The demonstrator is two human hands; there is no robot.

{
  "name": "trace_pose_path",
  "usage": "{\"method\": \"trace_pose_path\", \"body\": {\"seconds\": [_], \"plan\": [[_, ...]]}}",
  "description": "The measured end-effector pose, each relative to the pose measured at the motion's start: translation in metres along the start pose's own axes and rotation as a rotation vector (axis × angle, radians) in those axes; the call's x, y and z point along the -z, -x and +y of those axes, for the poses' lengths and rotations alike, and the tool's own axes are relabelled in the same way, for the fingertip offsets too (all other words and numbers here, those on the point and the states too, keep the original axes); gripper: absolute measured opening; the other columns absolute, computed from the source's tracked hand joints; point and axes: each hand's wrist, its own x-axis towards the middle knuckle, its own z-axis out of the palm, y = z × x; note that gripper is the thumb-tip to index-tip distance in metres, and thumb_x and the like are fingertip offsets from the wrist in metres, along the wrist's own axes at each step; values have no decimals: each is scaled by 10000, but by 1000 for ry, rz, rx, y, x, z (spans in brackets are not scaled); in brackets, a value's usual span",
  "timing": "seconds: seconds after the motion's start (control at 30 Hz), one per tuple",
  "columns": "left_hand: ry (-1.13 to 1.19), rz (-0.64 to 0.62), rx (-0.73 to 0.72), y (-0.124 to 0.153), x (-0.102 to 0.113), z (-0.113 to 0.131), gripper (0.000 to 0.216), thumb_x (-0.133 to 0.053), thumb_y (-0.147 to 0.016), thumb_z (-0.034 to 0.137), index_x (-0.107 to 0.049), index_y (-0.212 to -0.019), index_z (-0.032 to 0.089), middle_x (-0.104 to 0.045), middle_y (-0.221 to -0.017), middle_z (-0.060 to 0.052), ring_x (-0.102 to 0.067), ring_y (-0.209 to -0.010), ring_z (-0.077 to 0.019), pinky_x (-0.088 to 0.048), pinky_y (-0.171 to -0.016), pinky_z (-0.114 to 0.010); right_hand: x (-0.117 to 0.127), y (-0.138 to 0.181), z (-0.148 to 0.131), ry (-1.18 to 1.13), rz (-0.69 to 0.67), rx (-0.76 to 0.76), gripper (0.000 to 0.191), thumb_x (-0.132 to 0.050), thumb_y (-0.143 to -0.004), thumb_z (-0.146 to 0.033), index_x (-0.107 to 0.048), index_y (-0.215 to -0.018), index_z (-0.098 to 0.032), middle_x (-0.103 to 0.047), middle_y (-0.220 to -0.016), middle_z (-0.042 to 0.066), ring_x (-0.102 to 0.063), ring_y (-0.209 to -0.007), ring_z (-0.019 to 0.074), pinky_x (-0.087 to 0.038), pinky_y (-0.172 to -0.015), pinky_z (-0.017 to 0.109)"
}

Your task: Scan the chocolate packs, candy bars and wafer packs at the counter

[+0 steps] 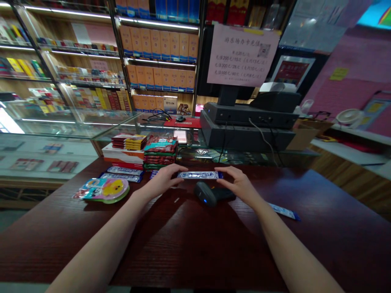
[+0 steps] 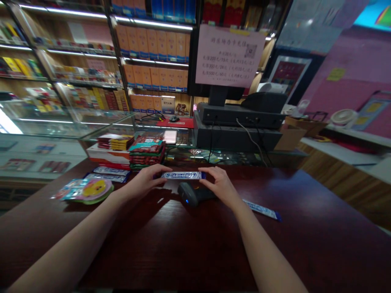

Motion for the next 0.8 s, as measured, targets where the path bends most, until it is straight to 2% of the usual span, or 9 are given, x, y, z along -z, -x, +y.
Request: {"method": "trace_pose_path", "body": {"seconds": [0.13, 0.3, 0.47, 0.6, 0.8], "plan": [[-117, -42, -45, 0, 15, -5, 300, -644, -905, 243, -656, -1205, 232, -700, -1180, -64, -668, -1113, -207, -525, -1001, -381, -1, -8, -9, 188, -16, 90, 359, -676, -891, -342, -681, -1242, -266, -747, -1175, 77, -652, -1085, 277, -398, -1061, 498], [-238, -57, -60, 12, 38, -16, 263, -621, -922, 258, -659, -1180, 221, -682, -1185, -70, -654, -1128, -207, -511, -1025, -375, -14, -22, -32, 273, -40, 169, 336, -680, -889, -285, -688, -1223, -257, -752, -1150, 81, -646, -1077, 275, -372, -1054, 499], [-302, -24, -56, 31, 66, -24, 244, -597, -940, 322, -666, -1148, 217, -683, -1147, -73, -670, -1071, -213, -543, -966, -368, -36, -38, -62, 278, -36, 188, 266, -670, -903, -249, -692, -1167, -240, -749, -1126, 73, -639, -1082, 260, -370, -1024, 462], [-344, 34, -15, 49, 92, -33, 264, -573, -956, 384, -670, -1138, 219, -693, -1132, -68, -672, -1047, -212, -544, -950, -361, -55, -52, -84, 258, -32, 199, 279, -688, -895, -238, -686, -1174, -219, -728, -1143, 76, -623, -1110, 258, -374, -1023, 441], [-396, 74, 64, 77, 126, -58, 351, -549, -955, 473, -669, -1205, 258, -678, -1203, -70, -652, -1110, -236, -512, -1012, -405, -92, -70, -114, 258, -31, 240, 317, -645, -914, -202, -673, -1229, -221, -685, -1156, 85, -595, -1104, 253, -414, -972, 417]]}}
